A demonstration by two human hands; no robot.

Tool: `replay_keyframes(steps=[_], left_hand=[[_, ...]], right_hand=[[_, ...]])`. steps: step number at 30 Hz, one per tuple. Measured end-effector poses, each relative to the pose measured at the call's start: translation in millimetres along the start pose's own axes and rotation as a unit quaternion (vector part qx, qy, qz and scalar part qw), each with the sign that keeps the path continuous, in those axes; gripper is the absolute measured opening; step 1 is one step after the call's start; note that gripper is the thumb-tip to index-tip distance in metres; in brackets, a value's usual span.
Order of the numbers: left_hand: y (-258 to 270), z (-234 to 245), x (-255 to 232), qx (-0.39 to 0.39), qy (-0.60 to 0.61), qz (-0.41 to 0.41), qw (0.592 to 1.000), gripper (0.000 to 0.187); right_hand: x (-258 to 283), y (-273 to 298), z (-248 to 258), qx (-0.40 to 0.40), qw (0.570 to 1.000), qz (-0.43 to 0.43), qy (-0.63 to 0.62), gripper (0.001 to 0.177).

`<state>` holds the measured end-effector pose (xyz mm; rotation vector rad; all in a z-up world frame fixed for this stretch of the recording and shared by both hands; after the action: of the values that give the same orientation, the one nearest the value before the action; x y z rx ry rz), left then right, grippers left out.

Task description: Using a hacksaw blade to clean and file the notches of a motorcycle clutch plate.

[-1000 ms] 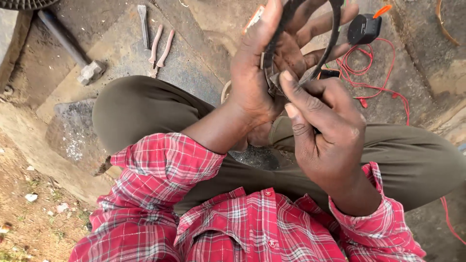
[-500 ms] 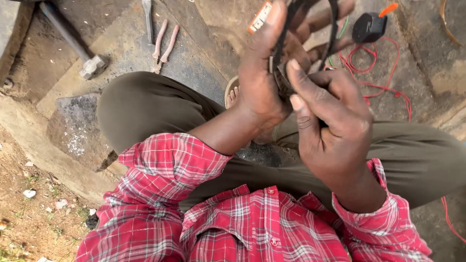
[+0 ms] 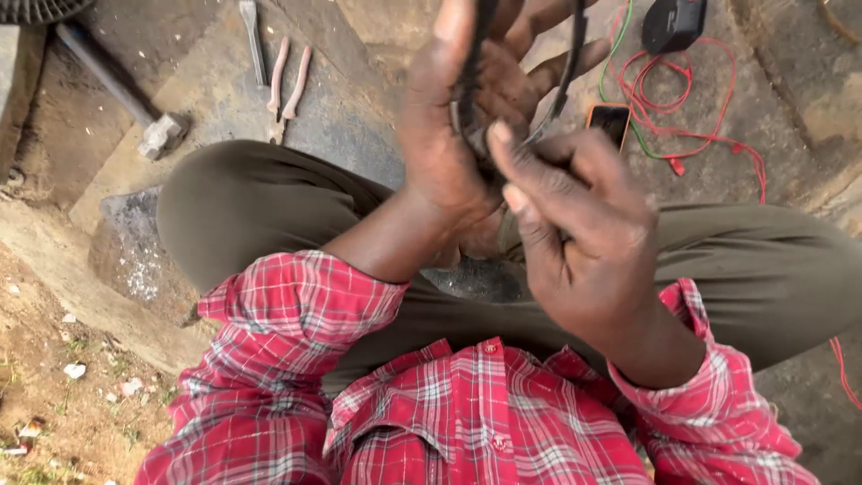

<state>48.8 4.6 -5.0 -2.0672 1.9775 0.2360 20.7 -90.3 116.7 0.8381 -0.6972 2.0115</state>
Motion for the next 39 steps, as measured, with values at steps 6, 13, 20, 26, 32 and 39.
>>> replay_keyframes(steps=[6, 13, 20, 26, 32, 39], left_hand=[[2.8, 0.2, 4.7, 0.002, -0.001, 0.013, 1.000, 0.048], [0.0, -5.9, 0.7, 0.004, -0.004, 0.037, 0.999, 0.054], [3.0, 0.8, 4.5, -0.008, 0.010, 0.014, 1.000, 0.050], [7.0, -10.9, 1.2, -0.024, -0.027, 0.022, 0.999, 0.051], [-4.5, -12.3, -3.4, 0.004, 0.025, 0.040, 0.999, 0.049], [-2.4, -17.6, -1.6, -0.046, 0.033, 0.063, 0.996, 0.044]], right_hand=[[-0.5, -2.1, 1.9, -0.005, 1.000, 0.007, 0.016, 0.032], [-6.7, 2.2, -0.5, -0.007, 1.000, -0.002, 0.003, 0.034], [-4.5, -3.7, 2.5, -0.014, 1.000, 0.000, -0.013, 0.035], [-2.8, -9.3, 4.0, -0.023, 1.000, -0.002, 0.000, 0.035], [-15.3, 3.5, -1.2, -0.025, 0.999, 0.008, 0.021, 0.030], [-11.2, 1.3, -5.9, -0.005, 1.000, 0.009, -0.013, 0.035]])
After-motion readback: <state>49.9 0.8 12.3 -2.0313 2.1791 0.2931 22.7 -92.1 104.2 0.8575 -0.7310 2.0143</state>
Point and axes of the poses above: each hand's wrist, its own y-axis away from the middle knuckle, its own z-axis out of the back of the hand, x = y × z, the point moved 6 cm from there along -y, towards the middle knuckle, and after that the axes turned 1 degree about y, right-handed, at the moved point
